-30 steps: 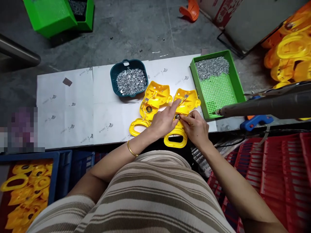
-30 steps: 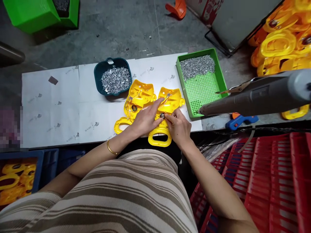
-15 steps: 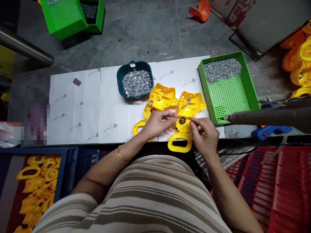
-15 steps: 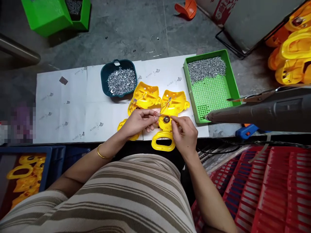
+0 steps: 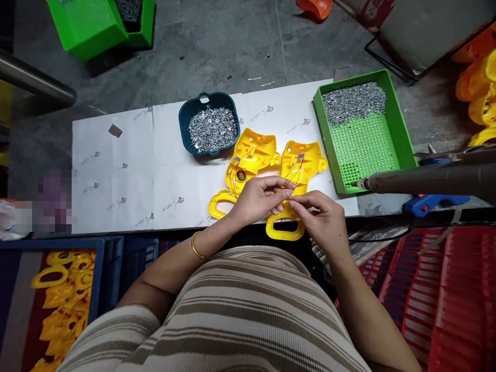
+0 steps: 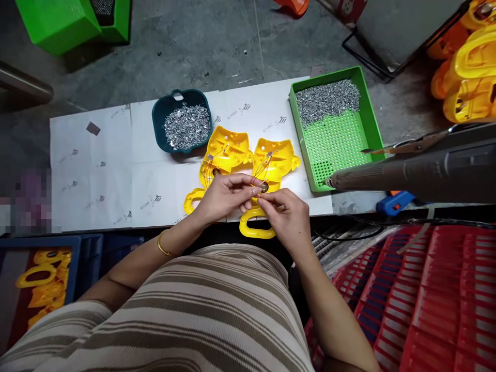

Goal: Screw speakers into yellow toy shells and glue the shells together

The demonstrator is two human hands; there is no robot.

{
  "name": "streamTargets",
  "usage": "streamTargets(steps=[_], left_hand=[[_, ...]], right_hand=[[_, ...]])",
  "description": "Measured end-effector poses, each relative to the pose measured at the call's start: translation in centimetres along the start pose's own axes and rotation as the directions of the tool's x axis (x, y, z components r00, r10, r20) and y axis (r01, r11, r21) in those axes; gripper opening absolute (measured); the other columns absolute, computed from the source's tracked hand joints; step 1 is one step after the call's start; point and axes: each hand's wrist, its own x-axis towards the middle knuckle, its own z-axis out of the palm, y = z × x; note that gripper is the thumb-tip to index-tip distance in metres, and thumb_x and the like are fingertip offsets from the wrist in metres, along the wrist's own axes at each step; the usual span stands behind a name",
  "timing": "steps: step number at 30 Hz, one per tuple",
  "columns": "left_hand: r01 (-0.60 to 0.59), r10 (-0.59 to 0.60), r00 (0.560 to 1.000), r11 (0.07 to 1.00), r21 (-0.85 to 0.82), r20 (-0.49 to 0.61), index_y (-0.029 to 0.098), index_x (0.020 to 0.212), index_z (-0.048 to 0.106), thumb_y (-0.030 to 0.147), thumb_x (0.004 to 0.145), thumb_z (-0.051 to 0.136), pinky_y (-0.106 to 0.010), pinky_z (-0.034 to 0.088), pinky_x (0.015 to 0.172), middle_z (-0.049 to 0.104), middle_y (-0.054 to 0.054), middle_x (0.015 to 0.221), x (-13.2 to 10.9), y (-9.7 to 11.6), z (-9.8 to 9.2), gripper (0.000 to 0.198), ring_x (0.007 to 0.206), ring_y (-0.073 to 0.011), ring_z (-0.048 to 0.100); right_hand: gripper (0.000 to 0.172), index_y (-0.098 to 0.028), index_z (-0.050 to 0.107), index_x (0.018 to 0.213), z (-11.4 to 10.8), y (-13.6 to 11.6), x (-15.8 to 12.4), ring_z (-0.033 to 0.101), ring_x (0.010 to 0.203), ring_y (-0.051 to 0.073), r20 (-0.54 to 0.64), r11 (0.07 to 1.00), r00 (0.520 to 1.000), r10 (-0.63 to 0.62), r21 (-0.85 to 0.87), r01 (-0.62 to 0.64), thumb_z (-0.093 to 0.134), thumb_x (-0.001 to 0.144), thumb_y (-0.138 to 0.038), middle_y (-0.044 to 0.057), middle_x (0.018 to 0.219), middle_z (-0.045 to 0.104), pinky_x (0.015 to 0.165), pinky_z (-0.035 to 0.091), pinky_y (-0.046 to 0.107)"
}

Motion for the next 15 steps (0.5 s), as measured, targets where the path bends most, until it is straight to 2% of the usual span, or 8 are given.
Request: streamTargets(steps=[2,3,5,7,8,10,12,15], left_hand=[[-0.149,0.155,0.988,0.973,0.179,-0.022,0.013,0.106,0.067,0.026,0.088,0.064,-0.019,0.054,0.058,0.072,-0.004,0.089,-0.4,-0.2,0.0,0.022,0.060,-0.0070,0.063],[-0.241,0.262,0.965,0.923,0.300,-0.032,0.014,0.110,0.066,0.026,0.090,0.062,-0.021,0.055,0.064,0.072,-0.005,0.094,-0.6,-0.3,-0.2,0.024,0.067,-0.0088,0.064],[-0.385,0.477,0.879,0.727,0.568,-0.016,0.013,0.110,0.067,0.025,0.092,0.060,-0.027,0.054,0.075,0.071,-0.007,0.096,-1.3,-0.5,-0.7,0.023,0.078,-0.0129,0.064],[-0.407,0.586,0.809,0.492,0.770,0.053,0.014,0.099,0.070,0.027,0.093,0.059,-0.032,0.050,0.080,0.069,-0.007,0.091,-2.2,-0.9,-1.3,0.018,0.083,-0.0172,0.060],[-0.382,0.594,0.800,0.402,0.832,0.081,0.015,0.092,0.071,0.031,0.092,0.061,-0.035,0.048,0.081,0.068,-0.008,0.089,-2.6,-1.1,-1.5,0.019,0.086,-0.0196,0.058],[-0.313,0.566,0.819,0.296,0.903,0.099,0.017,0.085,0.072,0.041,0.089,0.065,-0.039,0.045,0.083,0.067,-0.009,0.095,-3.2,-1.7,-1.8,0.025,0.095,-0.0244,0.054],[-0.266,0.514,0.852,0.259,0.928,0.101,0.019,0.084,0.074,0.050,0.083,0.069,-0.042,0.041,0.085,0.066,-0.010,0.106,-3.6,-2.1,-1.8,0.031,0.101,-0.0273,0.051],[-0.270,0.435,0.889,0.247,0.931,0.142,0.021,0.084,0.075,0.058,0.079,0.071,-0.044,0.036,0.086,0.066,-0.009,0.107,-3.7,-2.5,-1.4,0.037,0.102,-0.0275,0.050]], right_hand=[[0.015,-0.020,0.075,0.084,-0.3,0.4,0.0,0.066,0.071,0.015,-0.014,1.000,1.000,-0.007,-0.021,0.007,0.068,0.082,-0.033,0.005,0.081,0.072,0.065,0.052,0.028],[0.016,-0.020,0.075,0.086,-0.5,0.7,0.0,0.066,0.071,0.015,-0.024,1.000,1.000,0.007,-0.012,-0.008,0.068,0.082,-0.033,0.004,0.082,0.072,0.066,0.053,0.028],[0.018,-0.020,0.074,0.091,-0.9,1.3,-0.1,0.067,0.070,0.015,-0.044,0.998,0.997,0.061,0.020,-0.060,0.068,0.082,-0.034,0.004,0.084,0.074,0.067,0.055,0.029],[0.019,-0.020,0.074,0.092,-1.1,1.9,-0.3,0.067,0.066,0.015,-0.032,0.994,0.994,0.101,0.032,-0.100,0.069,0.081,-0.034,0.004,0.083,0.074,0.067,0.056,0.030],[0.019,-0.019,0.074,0.093,-1.2,2.1,-0.4,0.067,0.065,0.015,-0.018,0.994,0.995,0.102,0.027,-0.102,0.069,0.081,-0.034,0.003,0.083,0.074,0.067,0.056,0.030],[0.017,-0.020,0.074,0.093,-1.2,2.3,-0.4,0.067,0.068,0.015,0.019,0.998,0.998,0.054,-0.011,-0.054,0.069,0.082,-0.031,0.004,0.085,0.075,0.067,0.056,0.029],[0.013,-0.020,0.073,0.090,-0.9,2.3,-0.4,0.067,0.072,0.015,0.056,0.997,0.998,-0.033,-0.072,0.037,0.066,0.083,-0.029,0.005,0.087,0.074,0.066,0.055,0.028],[0.011,-0.019,0.071,0.089,-0.3,2.1,-0.3,0.064,0.071,0.014,0.069,0.977,0.990,-0.123,-0.169,0.133,0.063,0.086,-0.027,0.005,0.089,0.070,0.061,0.051,0.026]])
